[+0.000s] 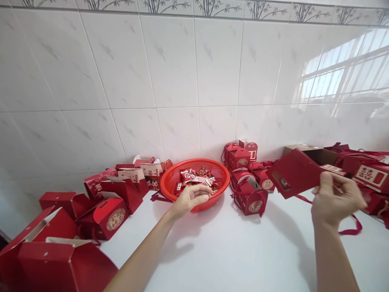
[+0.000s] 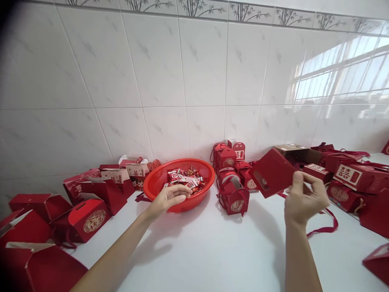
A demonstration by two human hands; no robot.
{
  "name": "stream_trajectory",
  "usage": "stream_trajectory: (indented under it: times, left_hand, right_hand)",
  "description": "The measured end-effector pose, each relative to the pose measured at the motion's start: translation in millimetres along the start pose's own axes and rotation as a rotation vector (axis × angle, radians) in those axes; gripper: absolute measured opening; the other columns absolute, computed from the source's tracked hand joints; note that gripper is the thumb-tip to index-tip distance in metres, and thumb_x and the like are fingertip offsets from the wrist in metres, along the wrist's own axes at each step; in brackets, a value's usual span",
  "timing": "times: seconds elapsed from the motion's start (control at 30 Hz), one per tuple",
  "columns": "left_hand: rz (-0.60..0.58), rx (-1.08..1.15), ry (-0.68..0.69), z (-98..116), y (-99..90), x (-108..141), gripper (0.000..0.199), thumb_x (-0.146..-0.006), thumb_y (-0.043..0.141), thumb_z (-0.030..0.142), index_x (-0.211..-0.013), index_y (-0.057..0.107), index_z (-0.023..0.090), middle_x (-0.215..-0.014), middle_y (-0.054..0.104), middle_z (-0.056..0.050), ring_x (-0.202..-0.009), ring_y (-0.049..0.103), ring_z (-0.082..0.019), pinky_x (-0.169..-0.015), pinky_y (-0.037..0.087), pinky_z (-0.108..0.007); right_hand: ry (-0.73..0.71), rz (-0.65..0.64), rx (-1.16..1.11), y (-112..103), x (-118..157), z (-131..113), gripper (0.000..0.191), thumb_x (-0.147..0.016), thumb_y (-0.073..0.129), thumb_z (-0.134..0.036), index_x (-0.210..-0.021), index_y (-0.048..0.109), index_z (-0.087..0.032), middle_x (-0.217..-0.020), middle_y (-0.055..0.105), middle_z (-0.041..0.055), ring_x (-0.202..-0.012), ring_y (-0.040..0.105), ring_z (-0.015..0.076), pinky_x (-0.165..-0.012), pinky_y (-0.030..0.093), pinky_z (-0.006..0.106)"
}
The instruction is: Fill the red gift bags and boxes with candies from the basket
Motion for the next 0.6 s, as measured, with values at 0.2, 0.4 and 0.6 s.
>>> stream_trajectory:
  times: [0.2, 0.4, 0.6]
  left_hand:
    - [0.014, -0.057, 0.006, -1, -0.2, 0, 0.029, -0.080, 0.076, 0.038, -0.097, 0.072, 0.015, -0.102, 0.072, -0.009, -0.101, 0.066, -0.023, -0.097, 0.051, -0.038]
    - [-0.018, -0.100, -0.030, -3, 4.7, -4, 0.029, -0.076, 0.078, 0.036, -0.094, 0.073, 0.015, -0.099, 0.073, -0.009, -0.099, 0.067, -0.023, -0.097, 0.050, -0.039]
    - [-0.184, -0.150, -0.096, 24, -7.2, -28, 0.024, -0.077, 0.075, 0.033, -0.092, 0.074, 0.014, -0.102, 0.074, -0.010, -0.096, 0.068, -0.022, -0.091, 0.051, -0.036]
  right_hand:
    - [0.050, -0.320, 0.289, 14, 14, 48, 0.042, -0.077, 0.055, -0.057, -0.074, 0.066, -0.016, -0.068, 0.066, 0.0084, -0.057, 0.057, 0.0201, -0.060, 0.048, 0.035]
    - [0.072, -0.421, 0.340, 17, 23, 51, 0.032, -0.072, 0.055, -0.049, -0.071, 0.063, -0.018, -0.067, 0.064, 0.0084, -0.057, 0.053, 0.0202, -0.072, 0.046, 0.041]
    - [-0.100, -0.294, 0.282, 15, 24, 40, 0.020, -0.077, 0.056, -0.039, -0.074, 0.063, -0.020, -0.075, 0.063, 0.0103, -0.063, 0.053, 0.0218, -0.069, 0.045, 0.040]
Point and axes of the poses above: each hand's wrist, its own x-axis away from the middle knuckle, its own y-axis out of the palm, z = x × y, the point moved 1 cm from there along -x, towards the middle knuckle
